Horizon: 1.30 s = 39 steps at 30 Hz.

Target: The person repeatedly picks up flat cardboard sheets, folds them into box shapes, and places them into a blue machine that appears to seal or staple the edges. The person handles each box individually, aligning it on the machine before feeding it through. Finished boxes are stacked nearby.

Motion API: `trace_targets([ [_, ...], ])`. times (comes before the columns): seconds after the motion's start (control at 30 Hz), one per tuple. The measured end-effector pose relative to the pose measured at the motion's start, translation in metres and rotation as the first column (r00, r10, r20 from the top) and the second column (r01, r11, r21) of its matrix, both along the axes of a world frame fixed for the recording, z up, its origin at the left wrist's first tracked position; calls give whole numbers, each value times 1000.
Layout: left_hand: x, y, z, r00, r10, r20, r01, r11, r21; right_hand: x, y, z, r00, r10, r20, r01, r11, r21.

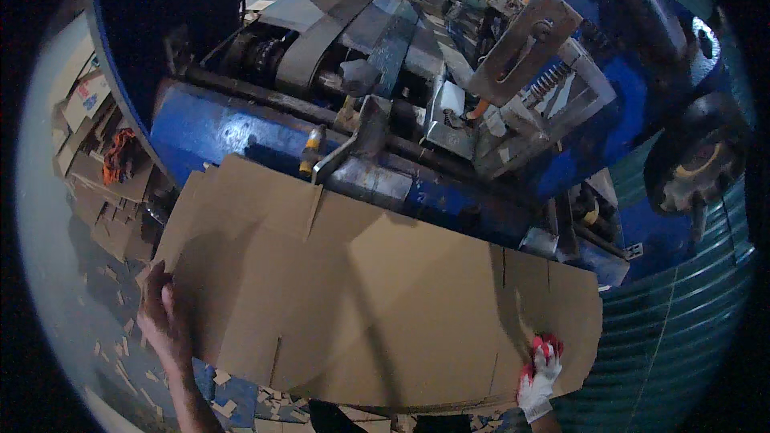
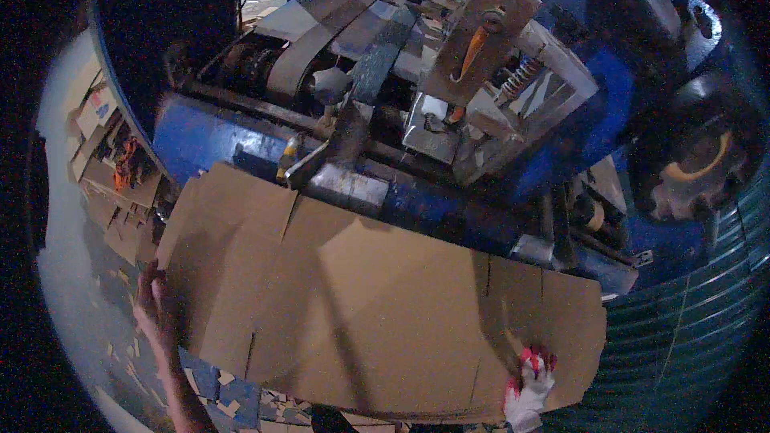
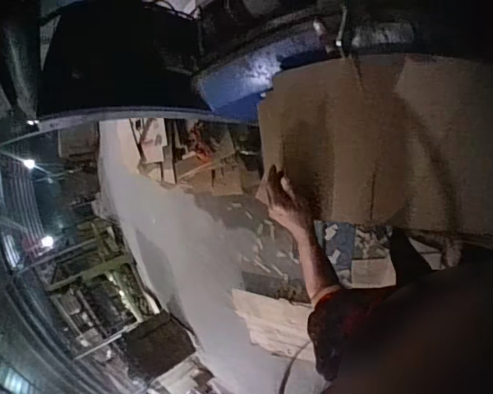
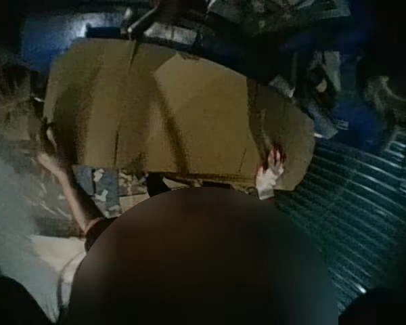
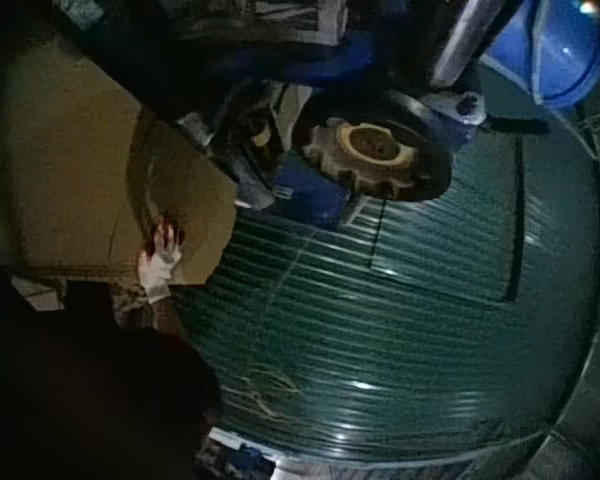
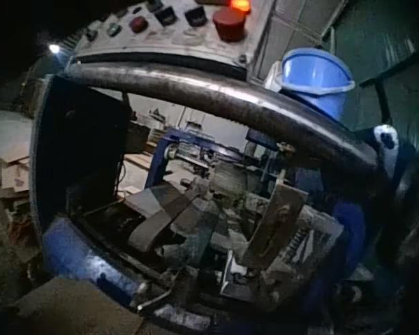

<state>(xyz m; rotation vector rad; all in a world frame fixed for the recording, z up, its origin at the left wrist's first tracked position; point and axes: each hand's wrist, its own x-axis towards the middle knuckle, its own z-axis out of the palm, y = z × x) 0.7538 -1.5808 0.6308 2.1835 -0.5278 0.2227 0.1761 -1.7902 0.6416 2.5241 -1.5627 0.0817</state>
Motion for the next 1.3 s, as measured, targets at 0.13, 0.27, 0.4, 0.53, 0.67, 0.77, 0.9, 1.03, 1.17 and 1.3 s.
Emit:
trace_targets([
  [0.13,1,5,1,1000,-8,-5,9,994,108,-6,-6,-5,992,-35,120,31,999,35],
  [0.27,1,6,7,988,-80,-131,106,974,203,6,1,8,993,-60,-104,71,993,99],
  [0.4,-1,0,8,993,-65,-95,87,964,253,25,5,23,993,71,-93,-78,994,-79],
  [0.53,0,-3,8,990,-139,-11,131,901,413,38,1,27,997,35,-76,-37,999,-30],
  [0.67,2,-2,11,985,-167,-33,161,856,492,45,-1,27,996,0,-84,1,1000,5],
  [0.77,3,-3,14,985,-169,-26,157,832,533,50,0,29,996,-23,-87,25,999,21],
  [0.9,4,-7,16,981,-161,-110,194,865,462,59,-2,31,994,-44,-101,47,998,32],
  [1.03,8,-10,19,972,-187,-141,230,875,427,67,-7,33,991,-62,-115,67,997,41],
  [1.17,10,-10,20,957,-289,-24,264,838,478,71,-8,32,990,-69,-121,76,996,49],
  [1.3,9,-8,18,967,-219,-131,254,869,424,66,-5,31,991,-73,-115,80,995,51],
])
